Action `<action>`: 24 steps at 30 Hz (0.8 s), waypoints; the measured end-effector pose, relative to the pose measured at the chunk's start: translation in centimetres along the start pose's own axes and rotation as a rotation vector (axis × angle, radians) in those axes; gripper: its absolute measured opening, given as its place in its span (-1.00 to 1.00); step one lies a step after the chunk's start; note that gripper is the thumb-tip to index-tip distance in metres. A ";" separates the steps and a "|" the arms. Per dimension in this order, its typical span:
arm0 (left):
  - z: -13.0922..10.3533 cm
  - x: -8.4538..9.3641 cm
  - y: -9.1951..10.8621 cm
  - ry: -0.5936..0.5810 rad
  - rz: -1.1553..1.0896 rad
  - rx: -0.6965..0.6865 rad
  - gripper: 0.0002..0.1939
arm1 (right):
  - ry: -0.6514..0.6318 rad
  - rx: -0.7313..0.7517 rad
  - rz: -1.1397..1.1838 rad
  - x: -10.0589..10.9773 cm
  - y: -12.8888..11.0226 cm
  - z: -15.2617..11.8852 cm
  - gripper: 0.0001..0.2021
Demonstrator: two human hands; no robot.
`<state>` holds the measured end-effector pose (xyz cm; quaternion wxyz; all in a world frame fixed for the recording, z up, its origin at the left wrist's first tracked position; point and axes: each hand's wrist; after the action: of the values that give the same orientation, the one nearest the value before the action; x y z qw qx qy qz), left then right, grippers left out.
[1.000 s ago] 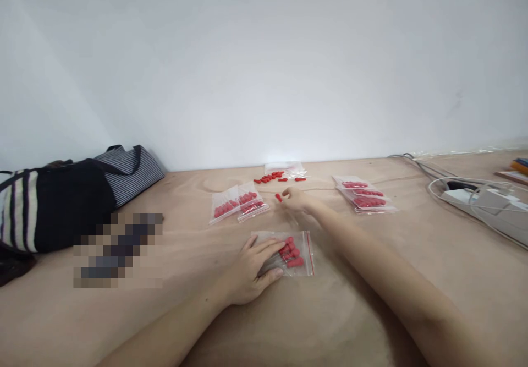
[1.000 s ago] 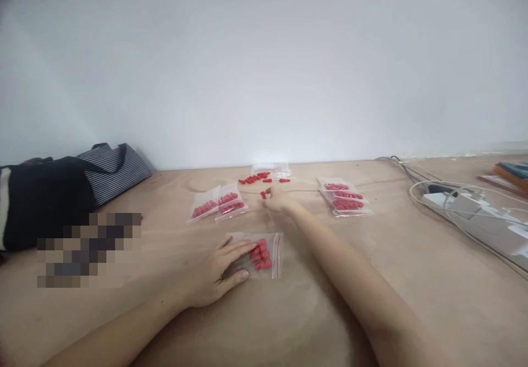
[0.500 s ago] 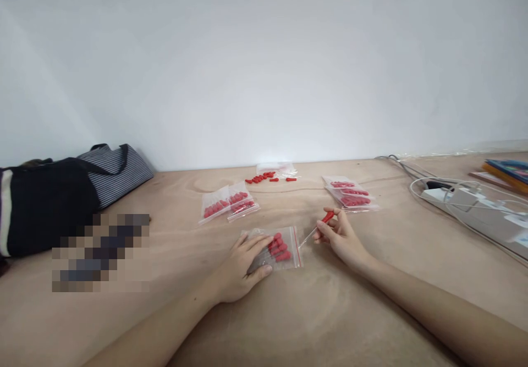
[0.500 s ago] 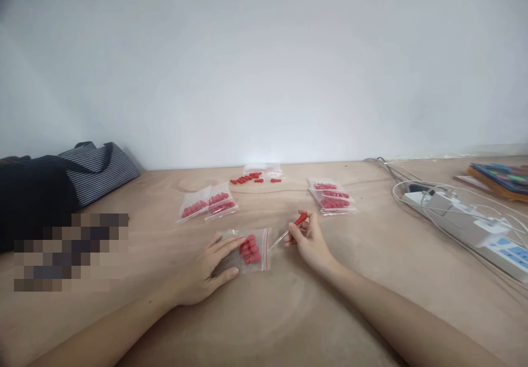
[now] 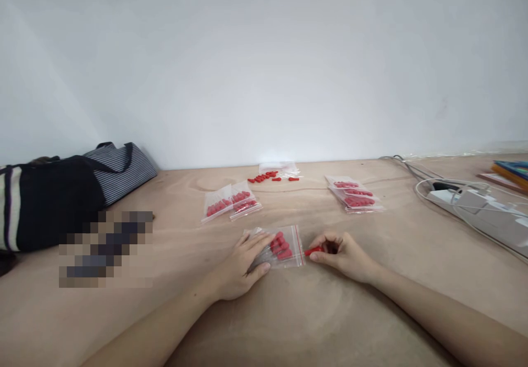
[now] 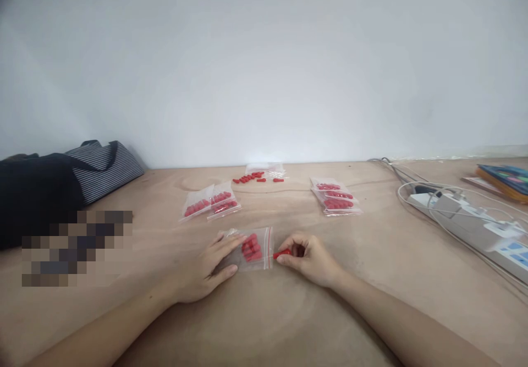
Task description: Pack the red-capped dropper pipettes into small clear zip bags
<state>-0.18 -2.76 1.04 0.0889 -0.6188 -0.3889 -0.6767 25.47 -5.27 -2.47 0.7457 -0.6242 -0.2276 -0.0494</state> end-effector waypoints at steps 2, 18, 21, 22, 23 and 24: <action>0.0 -0.1 -0.1 0.024 0.002 0.000 -0.47 | -0.041 0.022 -0.070 -0.2 -0.1 0.1 -0.84; 0.1 -0.6 -0.4 0.104 -0.024 0.003 -0.45 | -0.197 -0.001 0.105 -2.3 -0.4 1.7 -0.80; 0.2 -0.8 -0.6 0.123 -0.042 0.027 -0.43 | -0.243 0.019 0.170 -2.6 -0.4 1.8 -0.79; 0.2 -0.8 -0.7 0.130 -0.046 0.036 -0.42 | -0.260 0.032 0.190 -2.6 -0.5 1.8 -0.79; 0.2 -0.9 -0.7 0.136 -0.049 0.046 -0.42 | -0.276 0.046 0.207 -2.6 -0.5 1.8 -0.80; 0.2 -0.9 -0.7 0.144 -0.051 0.056 -0.41 | -0.293 0.062 0.219 -2.5 -0.6 1.8 -0.80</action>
<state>-0.28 -2.46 -0.05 0.1166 -0.5555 -0.4160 -0.7105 22.53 -4.24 -2.77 0.7245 -0.6224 -0.2657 0.1307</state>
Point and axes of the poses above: each hand's wrist, its own z-axis towards the middle knuckle, its own x-axis out of the back of the hand, y = z × x, and after that the axes turned 6 degrees about -y, right-handed
